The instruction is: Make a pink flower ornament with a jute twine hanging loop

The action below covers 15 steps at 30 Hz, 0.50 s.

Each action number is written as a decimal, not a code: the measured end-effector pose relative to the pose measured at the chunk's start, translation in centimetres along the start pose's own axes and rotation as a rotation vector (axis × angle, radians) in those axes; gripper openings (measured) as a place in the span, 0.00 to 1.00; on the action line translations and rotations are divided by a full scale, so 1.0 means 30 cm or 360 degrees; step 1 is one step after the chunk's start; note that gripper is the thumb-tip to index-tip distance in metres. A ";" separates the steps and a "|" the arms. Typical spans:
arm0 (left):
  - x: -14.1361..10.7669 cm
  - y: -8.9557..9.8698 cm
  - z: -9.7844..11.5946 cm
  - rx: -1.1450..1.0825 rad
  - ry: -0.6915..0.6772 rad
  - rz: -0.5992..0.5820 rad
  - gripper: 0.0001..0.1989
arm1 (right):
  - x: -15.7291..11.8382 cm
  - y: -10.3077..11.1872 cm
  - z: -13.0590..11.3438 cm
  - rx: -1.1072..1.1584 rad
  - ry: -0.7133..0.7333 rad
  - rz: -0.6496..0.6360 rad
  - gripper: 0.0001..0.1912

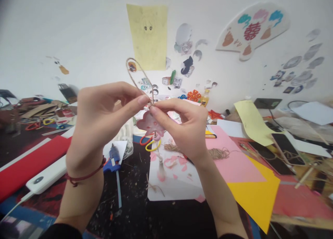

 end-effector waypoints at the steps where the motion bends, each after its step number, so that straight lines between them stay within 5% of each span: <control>1: 0.000 -0.004 -0.002 -0.0025 0.0023 -0.0013 0.10 | 0.002 0.001 -0.007 0.0001 0.0027 0.0010 0.04; 15: -0.027 -0.019 -0.004 -0.0142 0.0142 -0.0041 0.10 | 0.003 -0.002 -0.058 -0.0242 0.0264 0.0017 0.07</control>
Point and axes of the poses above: each hand's wrist, its own x-axis towards the middle knuckle, its own y-axis out of the back of the hand, z = x × y, the point moved 10 cm from there along x, towards the middle knuckle, and after that the axes turned 2 degrees about -x, right-handed, at the moved point
